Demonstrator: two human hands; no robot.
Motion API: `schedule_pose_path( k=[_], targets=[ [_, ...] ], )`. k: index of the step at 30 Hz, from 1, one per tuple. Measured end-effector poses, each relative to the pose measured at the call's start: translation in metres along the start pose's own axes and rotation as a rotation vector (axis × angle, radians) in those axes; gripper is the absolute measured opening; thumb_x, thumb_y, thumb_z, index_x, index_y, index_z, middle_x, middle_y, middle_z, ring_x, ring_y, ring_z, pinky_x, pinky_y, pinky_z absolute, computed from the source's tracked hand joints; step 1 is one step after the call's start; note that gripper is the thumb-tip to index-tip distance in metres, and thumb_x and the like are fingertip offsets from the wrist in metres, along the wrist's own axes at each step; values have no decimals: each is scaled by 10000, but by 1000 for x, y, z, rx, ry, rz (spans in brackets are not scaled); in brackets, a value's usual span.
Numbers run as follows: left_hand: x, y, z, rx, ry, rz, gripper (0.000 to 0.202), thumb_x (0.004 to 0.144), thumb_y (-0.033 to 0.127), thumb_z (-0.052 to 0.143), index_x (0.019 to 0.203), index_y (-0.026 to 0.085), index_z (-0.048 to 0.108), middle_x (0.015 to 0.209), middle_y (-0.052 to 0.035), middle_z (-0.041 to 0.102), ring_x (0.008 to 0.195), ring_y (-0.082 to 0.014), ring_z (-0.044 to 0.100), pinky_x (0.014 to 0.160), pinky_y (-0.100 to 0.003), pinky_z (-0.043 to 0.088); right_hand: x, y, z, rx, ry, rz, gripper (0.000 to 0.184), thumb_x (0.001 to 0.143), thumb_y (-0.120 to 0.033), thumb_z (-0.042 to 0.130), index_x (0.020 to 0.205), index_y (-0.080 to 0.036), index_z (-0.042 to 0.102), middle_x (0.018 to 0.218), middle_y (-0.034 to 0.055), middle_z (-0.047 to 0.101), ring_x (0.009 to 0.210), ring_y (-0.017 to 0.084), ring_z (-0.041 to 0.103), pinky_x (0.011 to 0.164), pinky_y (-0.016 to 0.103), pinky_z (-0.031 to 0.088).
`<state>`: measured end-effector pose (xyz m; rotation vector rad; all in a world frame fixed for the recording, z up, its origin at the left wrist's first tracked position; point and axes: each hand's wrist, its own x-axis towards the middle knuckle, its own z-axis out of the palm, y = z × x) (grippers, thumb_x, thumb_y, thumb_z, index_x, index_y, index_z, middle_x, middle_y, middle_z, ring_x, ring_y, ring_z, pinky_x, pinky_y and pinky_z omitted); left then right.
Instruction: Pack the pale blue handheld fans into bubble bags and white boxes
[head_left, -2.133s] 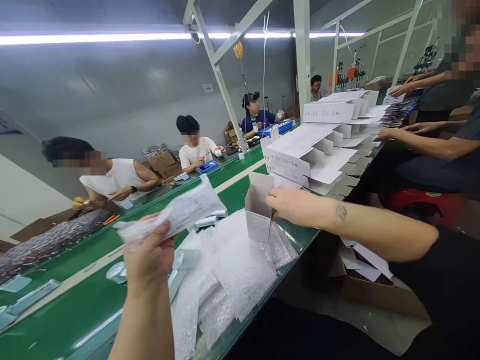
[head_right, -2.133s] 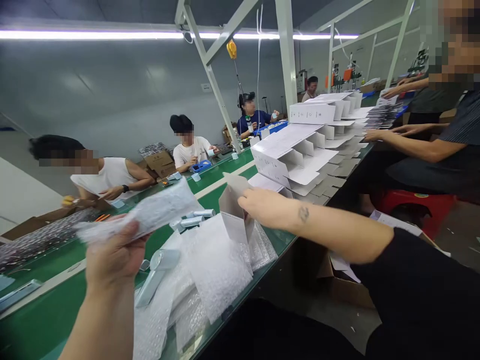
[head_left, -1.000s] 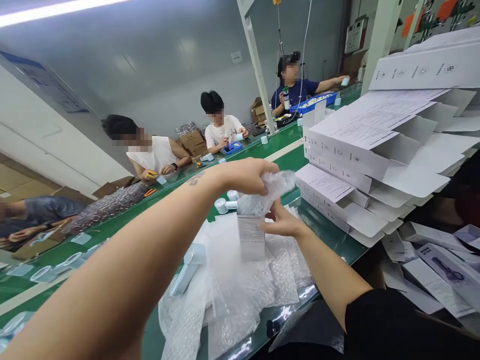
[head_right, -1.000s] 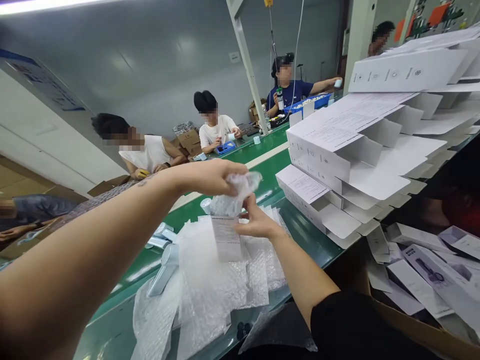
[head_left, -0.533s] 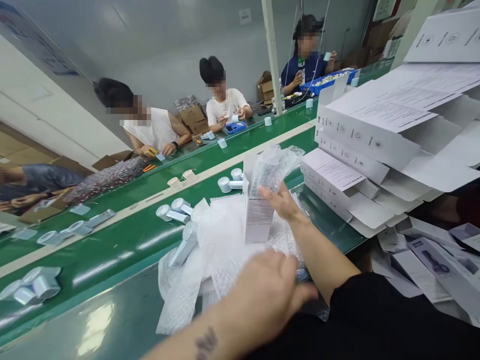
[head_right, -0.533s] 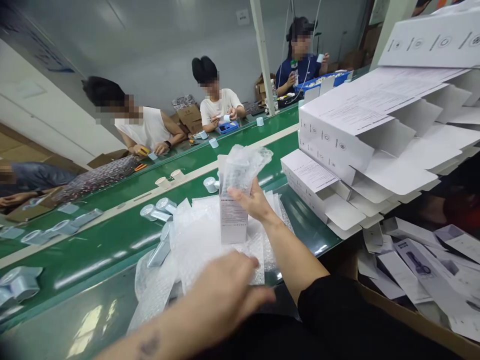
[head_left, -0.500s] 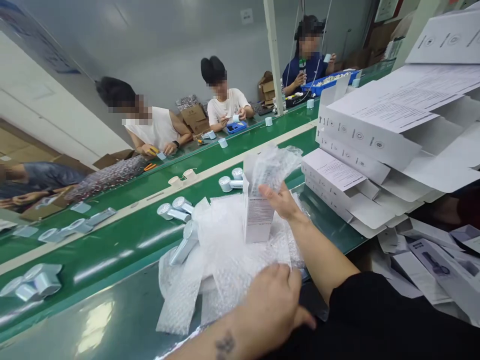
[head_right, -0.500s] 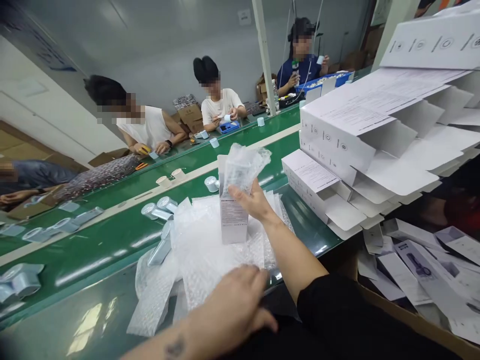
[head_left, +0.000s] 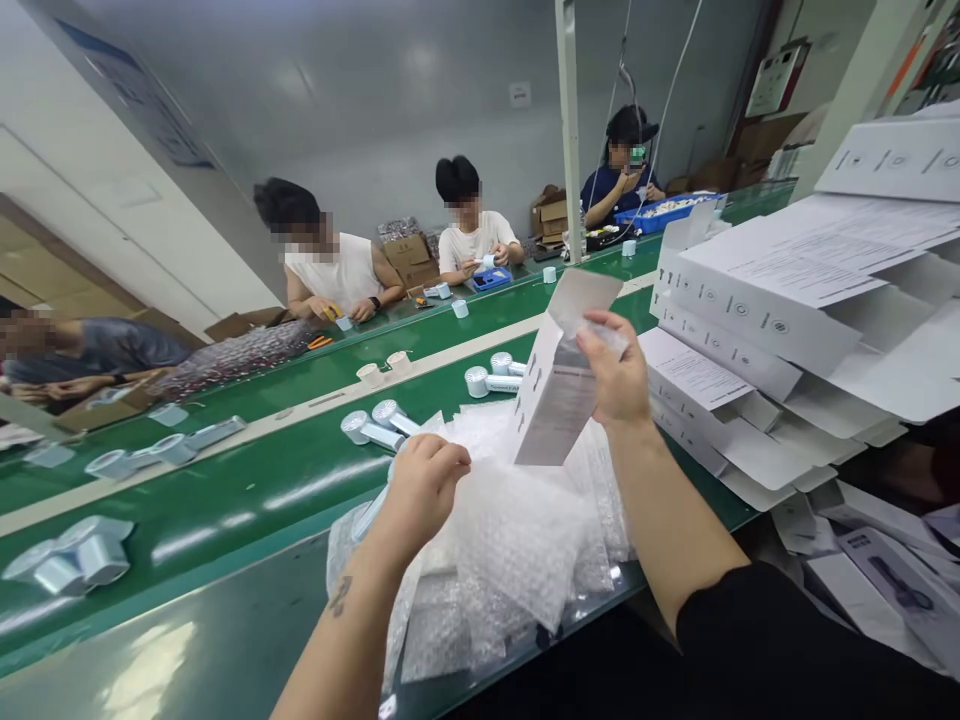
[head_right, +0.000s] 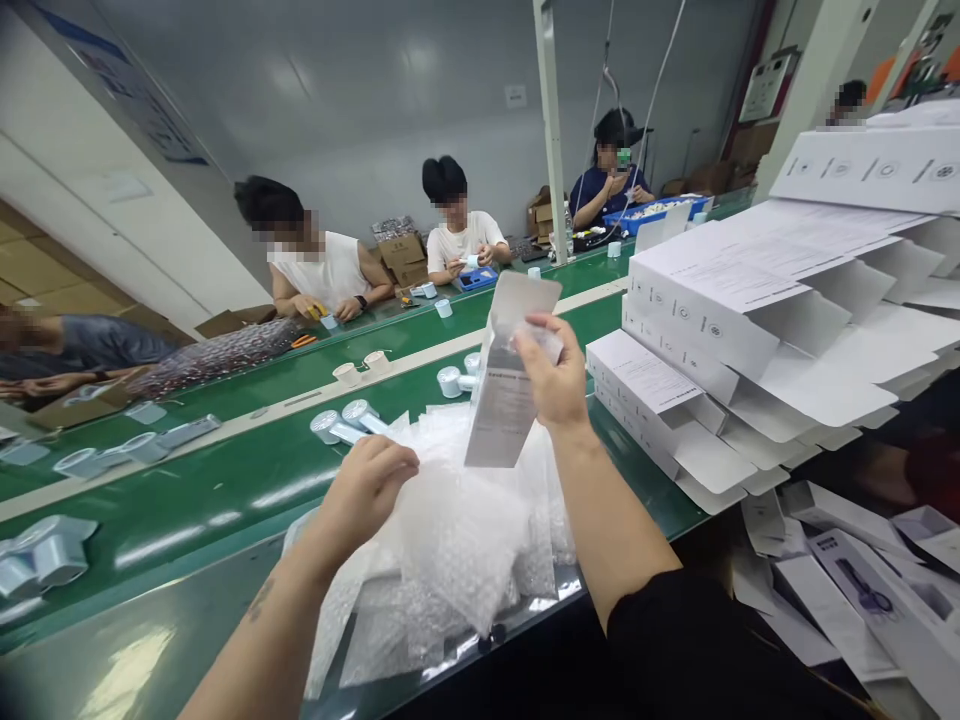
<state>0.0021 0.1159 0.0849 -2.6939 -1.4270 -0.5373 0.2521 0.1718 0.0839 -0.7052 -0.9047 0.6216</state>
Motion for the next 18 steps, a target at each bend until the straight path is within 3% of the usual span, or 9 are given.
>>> schedule_pose_path(
  k=[3, 6, 8, 10, 12, 14, 16, 18],
  targets=[
    [25, -23, 33, 291, -65, 232, 232, 862, 52, 447, 834, 199, 624, 884, -66, 590, 1061, -247, 513, 924, -450, 405, 45, -14, 15, -202, 26, -144, 295, 843, -435, 606, 1025, -215, 530, 907, 16, 601, 738, 138, 577, 657, 300, 515],
    [50, -12, 52, 409, -273, 491, 218, 893, 94, 429, 836, 174, 624, 952, -101, 595, 1003, -238, 524, 836, -394, 433, 102, -3, 36, -512, 103, -332, 212, 856, -333, 584, 1015, -207, 525, 1010, 51, 593, 877, 158, 547, 835, 344, 499],
    [59, -1, 56, 411, -410, 554, 245, 912, 106, 388, 875, 157, 625, 971, -111, 610, 937, -222, 550, 779, -362, 450, 138, 19, 48, -641, 154, -373, 177, 831, -217, 581, 998, -194, 528, 1053, 75, 579, 984, 170, 497, 971, 360, 423],
    [60, 7, 56, 357, -525, 459, 276, 909, 83, 359, 962, 144, 623, 978, -106, 631, 910, -212, 584, 756, -338, 470, 166, 50, 54, -705, 171, -363, 168, 807, -125, 544, 968, -172, 534, 1045, 97, 575, 1035, 178, 466, 1025, 364, 364],
    [53, 10, 54, 212, -591, 255, 310, 931, 116, 327, 1021, 147, 622, 1043, -105, 648, 934, -204, 617, 786, -330, 495, 184, 83, 52, -778, 167, -334, 163, 805, -118, 518, 961, -158, 538, 1047, 113, 572, 1051, 188, 468, 1020, 355, 359],
    [42, 10, 53, 53, -594, 53, 375, 978, 283, 292, 1115, 161, 619, 1247, -130, 601, 1117, -237, 591, 916, -372, 485, 194, 115, 44, -873, 156, -295, 181, 812, -179, 532, 990, -148, 540, 1073, 128, 565, 1065, 204, 480, 995, 346, 374],
    [30, 11, 55, -17, -576, -52, 570, 946, 540, 289, 1290, 168, 550, 1480, -168, 401, 1360, -335, 380, 1075, -501, 365, 197, 140, 32, -954, 134, -261, 229, 811, -245, 551, 1015, -142, 543, 1085, 135, 566, 1062, 214, 494, 969, 339, 392],
    [22, 14, 60, -11, -589, -48, 804, 852, 711, 314, 1438, 167, 404, 1578, -174, 172, 1447, -408, 88, 1128, -644, 159, 197, 157, 19, -986, 107, -239, 238, 805, -270, 554, 1002, -136, 557, 1053, 136, 577, 1028, 216, 508, 938, 337, 413]
  ],
)
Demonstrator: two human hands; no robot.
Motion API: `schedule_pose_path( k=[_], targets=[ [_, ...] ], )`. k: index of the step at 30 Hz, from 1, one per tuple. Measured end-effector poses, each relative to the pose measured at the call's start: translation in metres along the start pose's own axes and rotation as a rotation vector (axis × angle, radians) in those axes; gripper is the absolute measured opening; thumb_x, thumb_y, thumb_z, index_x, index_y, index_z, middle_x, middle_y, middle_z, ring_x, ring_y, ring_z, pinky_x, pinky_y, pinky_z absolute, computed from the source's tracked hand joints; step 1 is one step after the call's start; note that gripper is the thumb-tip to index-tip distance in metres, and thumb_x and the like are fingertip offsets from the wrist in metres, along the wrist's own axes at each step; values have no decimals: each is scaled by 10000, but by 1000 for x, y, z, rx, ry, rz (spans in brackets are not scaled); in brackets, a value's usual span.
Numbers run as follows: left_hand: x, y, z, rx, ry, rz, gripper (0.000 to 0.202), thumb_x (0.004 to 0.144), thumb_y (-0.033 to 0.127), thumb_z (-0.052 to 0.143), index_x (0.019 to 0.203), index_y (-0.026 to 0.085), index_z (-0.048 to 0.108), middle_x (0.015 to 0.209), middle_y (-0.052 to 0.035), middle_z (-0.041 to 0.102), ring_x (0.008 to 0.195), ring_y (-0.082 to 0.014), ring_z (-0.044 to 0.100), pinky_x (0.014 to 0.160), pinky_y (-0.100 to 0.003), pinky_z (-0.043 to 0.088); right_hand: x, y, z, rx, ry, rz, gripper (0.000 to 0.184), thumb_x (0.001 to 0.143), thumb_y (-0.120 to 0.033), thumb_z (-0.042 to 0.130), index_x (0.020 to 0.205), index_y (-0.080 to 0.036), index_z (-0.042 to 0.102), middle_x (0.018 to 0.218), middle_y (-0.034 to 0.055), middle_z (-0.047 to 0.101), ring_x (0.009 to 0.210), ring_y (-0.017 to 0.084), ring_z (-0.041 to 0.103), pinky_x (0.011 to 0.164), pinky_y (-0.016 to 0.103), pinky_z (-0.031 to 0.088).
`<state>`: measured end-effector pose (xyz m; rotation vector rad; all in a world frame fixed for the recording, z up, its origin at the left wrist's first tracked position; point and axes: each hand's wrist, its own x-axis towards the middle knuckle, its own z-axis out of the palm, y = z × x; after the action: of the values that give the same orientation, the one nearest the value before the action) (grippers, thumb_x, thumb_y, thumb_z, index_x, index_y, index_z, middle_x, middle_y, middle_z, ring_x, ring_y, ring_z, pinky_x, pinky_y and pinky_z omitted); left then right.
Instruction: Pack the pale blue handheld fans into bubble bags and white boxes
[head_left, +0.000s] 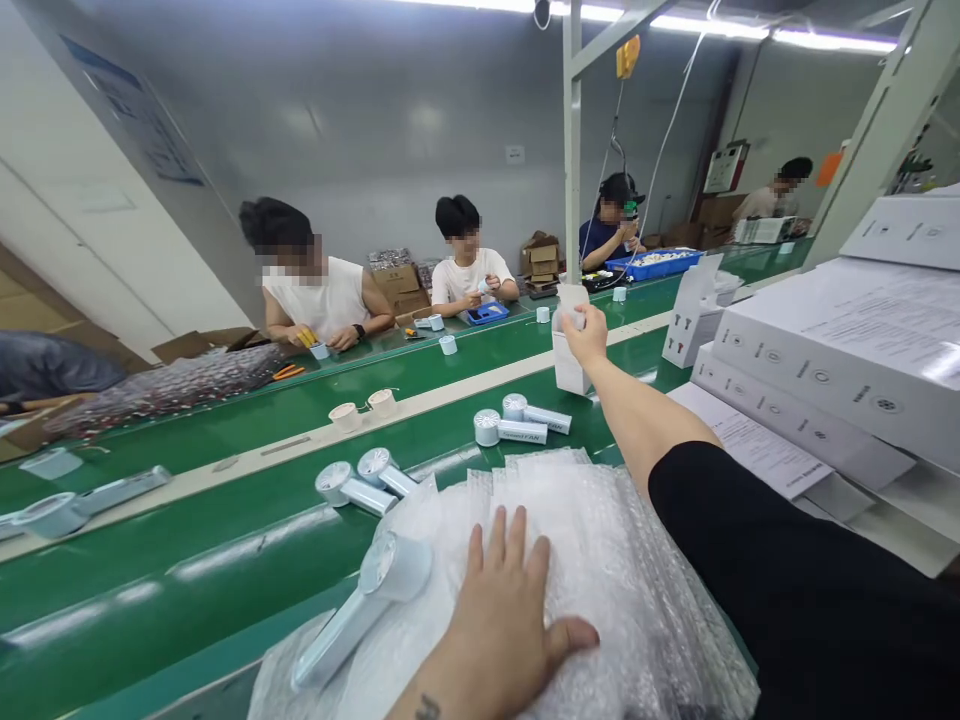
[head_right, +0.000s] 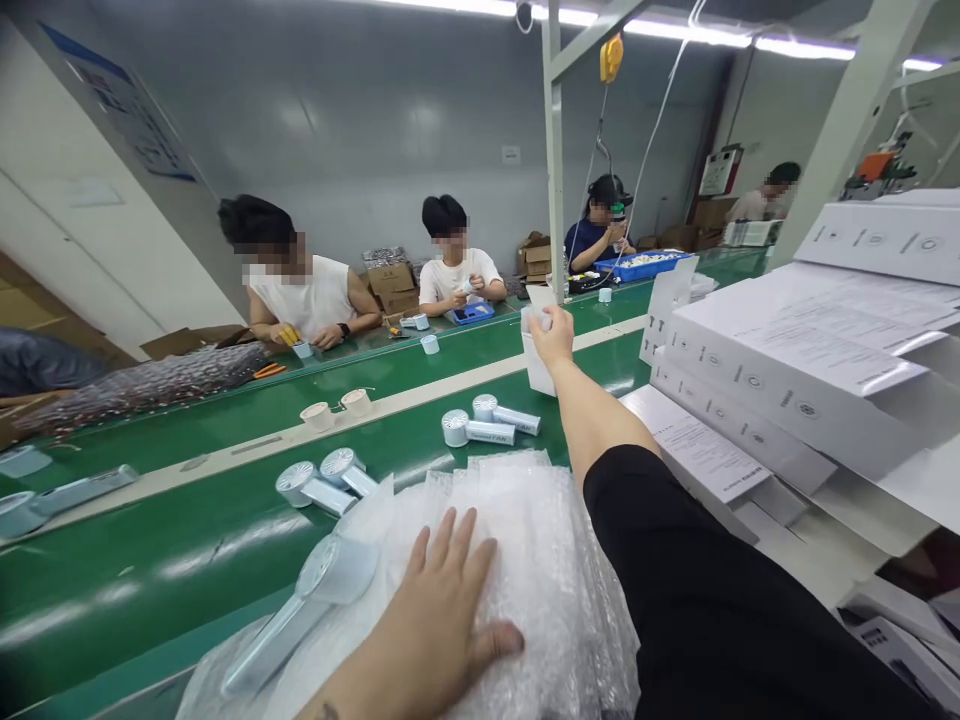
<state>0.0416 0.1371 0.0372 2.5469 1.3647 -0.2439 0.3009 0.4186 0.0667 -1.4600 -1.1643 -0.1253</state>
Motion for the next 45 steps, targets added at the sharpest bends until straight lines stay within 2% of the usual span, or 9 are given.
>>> schedule_pose_path(
  k=[8, 13, 17, 24, 31, 35, 38, 40, 45],
  targets=[
    [6, 4, 10, 24, 0, 76, 832, 844, 727, 289, 1516, 247, 186, 1588, -110, 41, 1451, -357, -47, 1115, -687, -3, -37, -24, -11, -195, 18, -160, 372, 845, -275, 518, 1193, -145, 522, 1420, 201, 305, 1343, 329, 258, 1079, 527, 241],
    [-3, 3, 2, 92, 53, 84, 820, 857, 723, 246, 1516, 238, 196, 1586, -122, 53, 1459, -344, -42, 1097, -702, -39, -93, -49, -6, -564, -796, -150, 491, 757, -505, 646, 1121, -180, 581, 1271, 189, 477, 1162, 367, 479, 956, 520, 375],
    [-11, 3, 5, 125, 60, 86, 813, 849, 739, 220, 1514, 271, 206, 1592, -113, 47, 1461, -344, -40, 1090, -715, -2, -111, -29, -11, -582, -1064, -127, 534, 656, -600, 712, 1000, -200, 625, 1002, 119, 624, 909, 283, 610, 785, 375, 460],
    [-1, -2, 13, 85, -24, 118, 868, 829, 758, 275, 1513, 228, 219, 1575, -150, 166, 1462, -333, 85, 1137, -640, 76, -100, -44, -49, -514, -1008, -250, 370, 784, -502, 635, 980, -189, 609, 974, 107, 645, 887, 235, 605, 716, 282, 403],
    [-21, 3, -29, 40, -19, 96, 481, 929, 389, 446, 1384, 239, 483, 1540, -100, 324, 1444, -291, 212, 1153, -528, 216, -110, -86, -160, -170, -828, -448, 321, 811, -522, 607, 894, -213, 572, 912, 33, 630, 816, 182, 564, 683, 271, 395],
    [-44, -39, -90, -189, -119, 197, 366, 912, 257, 417, 1209, 309, 624, 1285, -8, 625, 1200, -185, 564, 1042, -350, 413, -168, -67, -190, -69, -1072, -535, 259, 805, -447, 638, 856, -198, 590, 936, 52, 619, 836, 186, 563, 717, 303, 442],
    [-31, -98, -119, -189, 21, -70, 369, 885, 214, 388, 1140, 263, 650, 1178, -13, 677, 1088, -179, 621, 941, -315, 480, -205, -52, -183, -77, -1157, -636, 297, 774, -430, 671, 963, -206, 625, 1101, 99, 599, 1037, 260, 549, 933, 470, 429],
    [-5, -134, -114, 32, 122, -312, 487, 809, 86, 399, 1244, 203, 585, 1272, -92, 625, 1170, -243, 577, 967, -406, 464, -213, -49, -178, -99, -1150, -699, 353, 786, -453, 659, 1064, -239, 626, 1227, 116, 554, 1198, 318, 473, 1061, 624, 265],
    [64, -180, -62, 503, -96, -96, 893, 632, -41, 532, 1441, 285, 344, 1550, -86, 313, 1459, -350, 106, 1086, -703, 51, -206, -58, -190, -70, -1097, -731, 442, 790, -518, 641, 1173, -303, 594, 1407, 110, 455, 1348, 389, 350, 1078, 721, 170]
  ],
)
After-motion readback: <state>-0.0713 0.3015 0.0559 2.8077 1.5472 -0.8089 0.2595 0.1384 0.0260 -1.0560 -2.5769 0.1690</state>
